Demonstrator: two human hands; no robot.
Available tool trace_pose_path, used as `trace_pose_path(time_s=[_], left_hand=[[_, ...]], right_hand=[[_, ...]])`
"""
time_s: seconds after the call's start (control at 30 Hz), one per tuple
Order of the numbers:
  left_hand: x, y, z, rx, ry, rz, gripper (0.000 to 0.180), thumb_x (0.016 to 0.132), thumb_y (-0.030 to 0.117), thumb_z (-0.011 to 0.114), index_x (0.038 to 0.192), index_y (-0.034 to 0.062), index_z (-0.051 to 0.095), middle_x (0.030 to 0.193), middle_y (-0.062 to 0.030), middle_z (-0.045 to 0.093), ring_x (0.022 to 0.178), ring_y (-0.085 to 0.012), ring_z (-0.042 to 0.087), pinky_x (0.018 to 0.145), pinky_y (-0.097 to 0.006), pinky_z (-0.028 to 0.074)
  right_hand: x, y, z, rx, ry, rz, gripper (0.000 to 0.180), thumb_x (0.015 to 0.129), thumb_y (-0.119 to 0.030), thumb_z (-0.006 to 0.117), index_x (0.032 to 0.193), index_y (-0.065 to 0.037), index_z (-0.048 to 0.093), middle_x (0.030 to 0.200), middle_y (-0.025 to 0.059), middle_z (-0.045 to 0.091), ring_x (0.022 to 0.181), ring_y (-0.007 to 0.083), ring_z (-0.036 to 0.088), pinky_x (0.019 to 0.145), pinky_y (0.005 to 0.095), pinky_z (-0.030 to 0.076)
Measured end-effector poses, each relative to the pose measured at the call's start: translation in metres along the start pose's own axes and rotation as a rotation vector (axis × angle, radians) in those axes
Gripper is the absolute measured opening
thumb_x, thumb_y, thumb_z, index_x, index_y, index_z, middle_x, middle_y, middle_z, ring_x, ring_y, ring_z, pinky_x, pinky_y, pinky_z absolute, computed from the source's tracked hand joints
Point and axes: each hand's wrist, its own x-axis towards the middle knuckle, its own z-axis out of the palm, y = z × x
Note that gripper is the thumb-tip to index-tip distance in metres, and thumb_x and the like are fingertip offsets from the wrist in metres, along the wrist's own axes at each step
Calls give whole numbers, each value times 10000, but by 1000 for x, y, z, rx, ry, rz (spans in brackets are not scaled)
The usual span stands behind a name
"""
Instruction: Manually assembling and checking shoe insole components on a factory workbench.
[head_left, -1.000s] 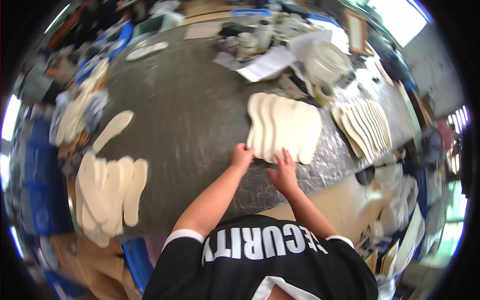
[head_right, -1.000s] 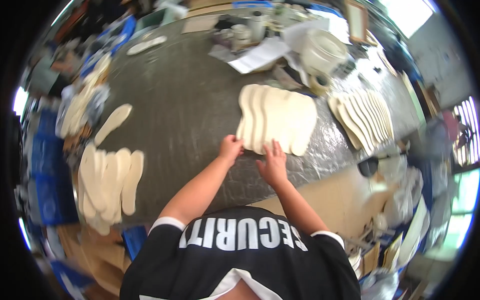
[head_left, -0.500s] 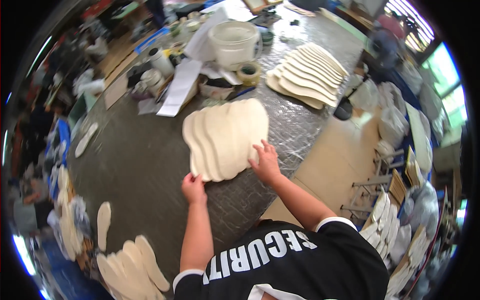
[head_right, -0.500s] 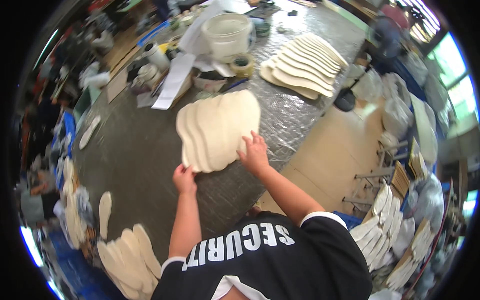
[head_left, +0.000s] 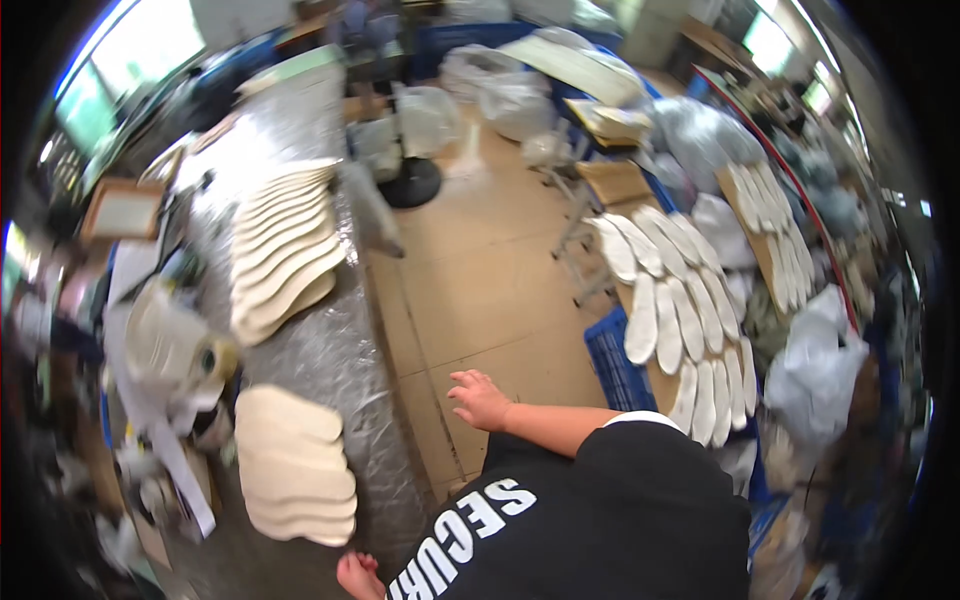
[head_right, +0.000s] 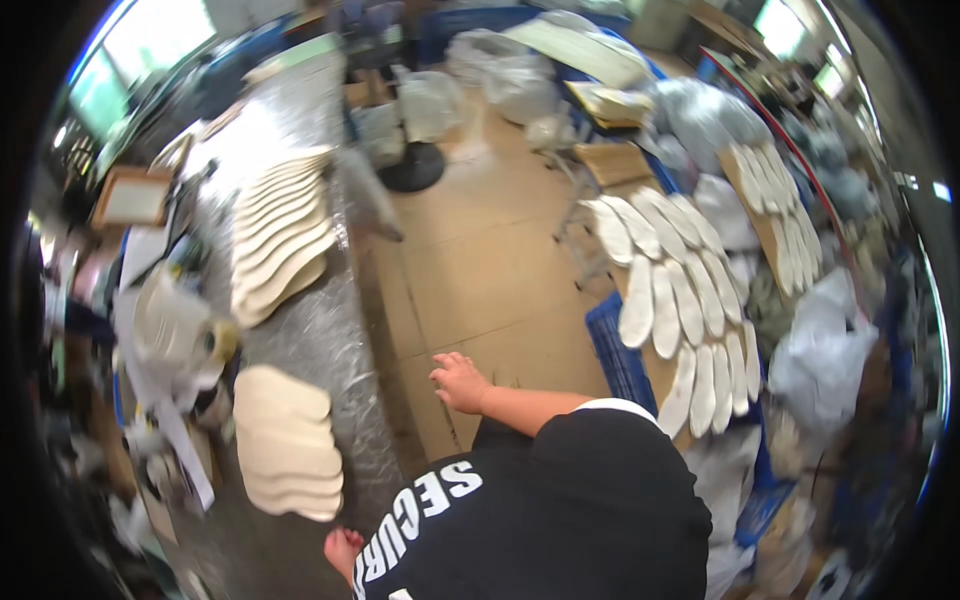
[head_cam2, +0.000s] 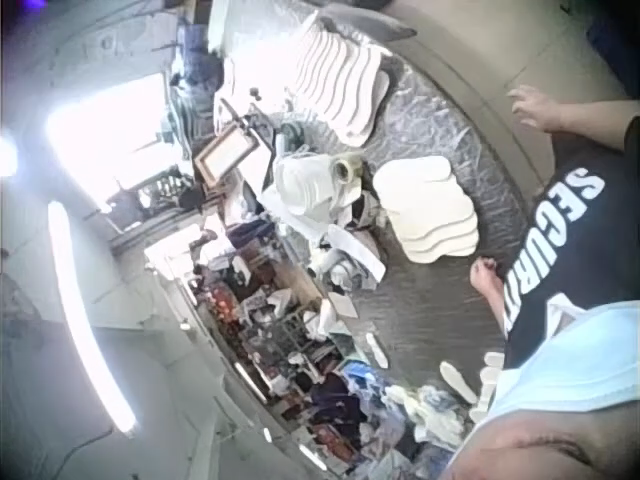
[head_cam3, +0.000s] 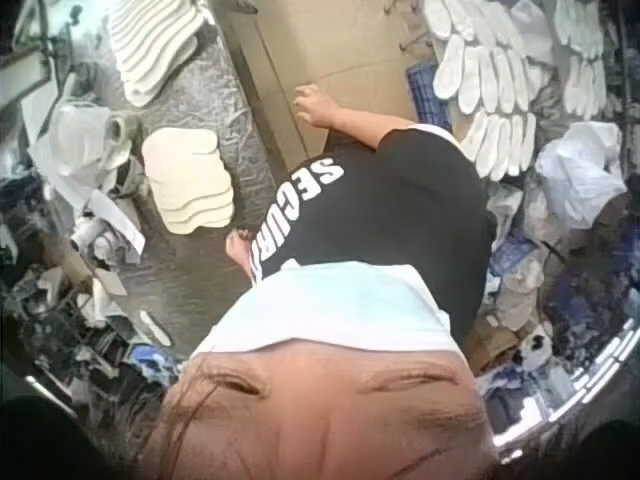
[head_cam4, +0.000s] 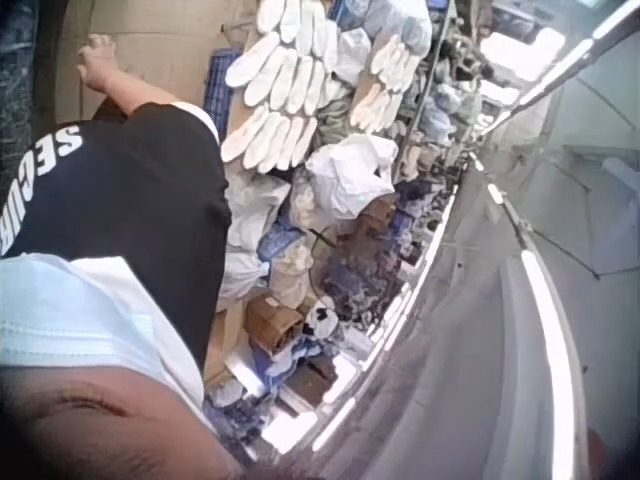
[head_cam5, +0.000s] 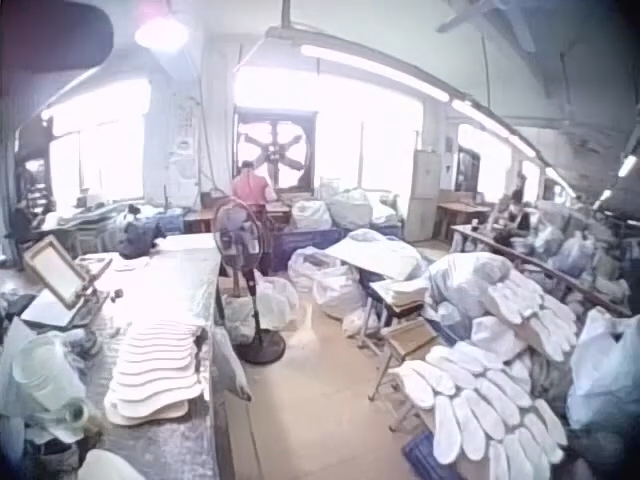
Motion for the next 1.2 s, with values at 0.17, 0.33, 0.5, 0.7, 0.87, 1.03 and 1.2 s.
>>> trace_pose_path(time_s=[0.17,0.33,0.5,0.7,0.87,1.03,1.2], left_hand=[[51,111,71,265,-161,143,154,936,149,534,860,24,580,676,-33,548,575,-133,498,544,-282,444],[43,190,186,545,-368,275,183,932,156,536,811,24,576,642,-32,540,536,-125,482,515,-282,435],[49,215,345,837,-792,581,159,927,153,554,848,23,601,663,-42,587,497,-96,526,458,-221,426],[91,159,510,1120,-1175,456,149,920,119,562,920,-26,597,748,-87,637,588,-131,592,521,-254,490],[3,29,634,994,-1455,-185,317,926,142,560,1149,-81,523,1014,-169,631,883,-237,637,739,-321,540],[-13,-46,689,847,-1302,-270,488,890,32,554,1311,-104,349,1271,-277,490,1165,-378,505,974,-423,444],[18,-91,734,390,-1414,-646,349,884,3,545,1205,31,412,1126,-139,541,1000,-283,544,903,-434,430]], right_hand=[[-31,119,33,256,-34,726,257,716,-220,657,910,-55,694,936,164,669,877,301,630,800,414,514],[-143,208,9,266,219,1232,227,743,-274,630,736,-61,708,661,132,675,577,241,639,610,358,522],[-246,170,-4,810,1074,1631,155,871,-140,558,774,-27,602,643,62,603,499,139,566,446,282,448],[-315,134,48,192,1358,2006,200,821,-189,600,782,5,629,697,70,633,591,167,575,563,339,452],[-515,101,125,447,2165,2068,301,812,-214,583,960,42,642,951,137,655,855,245,588,755,406,462],[-481,116,118,822,2244,2029,175,837,-204,532,920,-68,606,786,53,554,695,185,505,605,366,420],[-459,153,99,1181,2350,1510,322,934,-291,465,1060,-31,607,972,69,647,856,220,618,740,365,494]])
